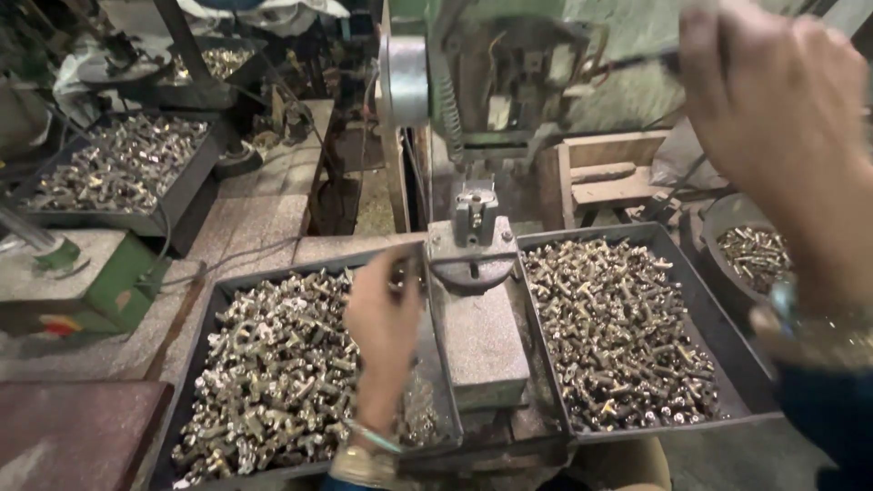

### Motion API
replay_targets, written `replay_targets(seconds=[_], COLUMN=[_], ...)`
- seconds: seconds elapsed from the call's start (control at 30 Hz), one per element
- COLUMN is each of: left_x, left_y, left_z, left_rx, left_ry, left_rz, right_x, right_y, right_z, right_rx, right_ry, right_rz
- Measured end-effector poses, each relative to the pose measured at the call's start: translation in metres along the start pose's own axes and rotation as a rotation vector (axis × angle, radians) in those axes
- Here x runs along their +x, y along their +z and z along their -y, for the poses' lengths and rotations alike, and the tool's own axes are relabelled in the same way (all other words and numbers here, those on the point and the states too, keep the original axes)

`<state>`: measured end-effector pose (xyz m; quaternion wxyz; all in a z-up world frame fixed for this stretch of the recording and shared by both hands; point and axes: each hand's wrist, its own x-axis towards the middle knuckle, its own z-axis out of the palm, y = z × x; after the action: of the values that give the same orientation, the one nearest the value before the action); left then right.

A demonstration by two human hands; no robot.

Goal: Operating a manual press machine to process small brass metal components in a workshop.

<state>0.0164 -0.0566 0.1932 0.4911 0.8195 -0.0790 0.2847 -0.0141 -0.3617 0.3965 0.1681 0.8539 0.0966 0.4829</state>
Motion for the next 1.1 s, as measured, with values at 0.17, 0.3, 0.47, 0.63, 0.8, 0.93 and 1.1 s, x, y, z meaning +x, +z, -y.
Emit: replay_targets(seconds=[0.17,0.3,0.47,0.63,0.8,0.93,1.1], left_x=[-0.015,-0.061,-0.085,-0.088,-0.088,-0.082,-0.08], left_y=[-0.009,0.036,0.053,0.061,0.048,0.033,0.028], left_z=[0.091,0.153,0.164,0.188,0.181,0.157,0.155], left_rx=[0.593,0.639,0.72,0.723,0.708,0.629,0.562], left_ry=[-0.405,-0.167,-0.182,-0.1,-0.033,-0.098,-0.028], left_rz=[0.68,0.591,0.539,0.482,0.417,0.523,0.57], right_x=[-0.047,-0.068,-0.062,-0.103,-0.084,-0.072,-0.075], right_y=[0.027,0.092,0.159,0.158,0.105,0.11,0.091], right_z=[0.061,0.07,0.075,0.103,0.149,0.154,0.135], right_rx=[0.173,0.274,0.358,0.939,1.235,0.648,0.669], right_ry=[0.327,0.334,0.356,0.56,0.411,0.064,0.109], right_rz=[0.814,0.587,0.338,0.052,0.061,0.097,0.007])
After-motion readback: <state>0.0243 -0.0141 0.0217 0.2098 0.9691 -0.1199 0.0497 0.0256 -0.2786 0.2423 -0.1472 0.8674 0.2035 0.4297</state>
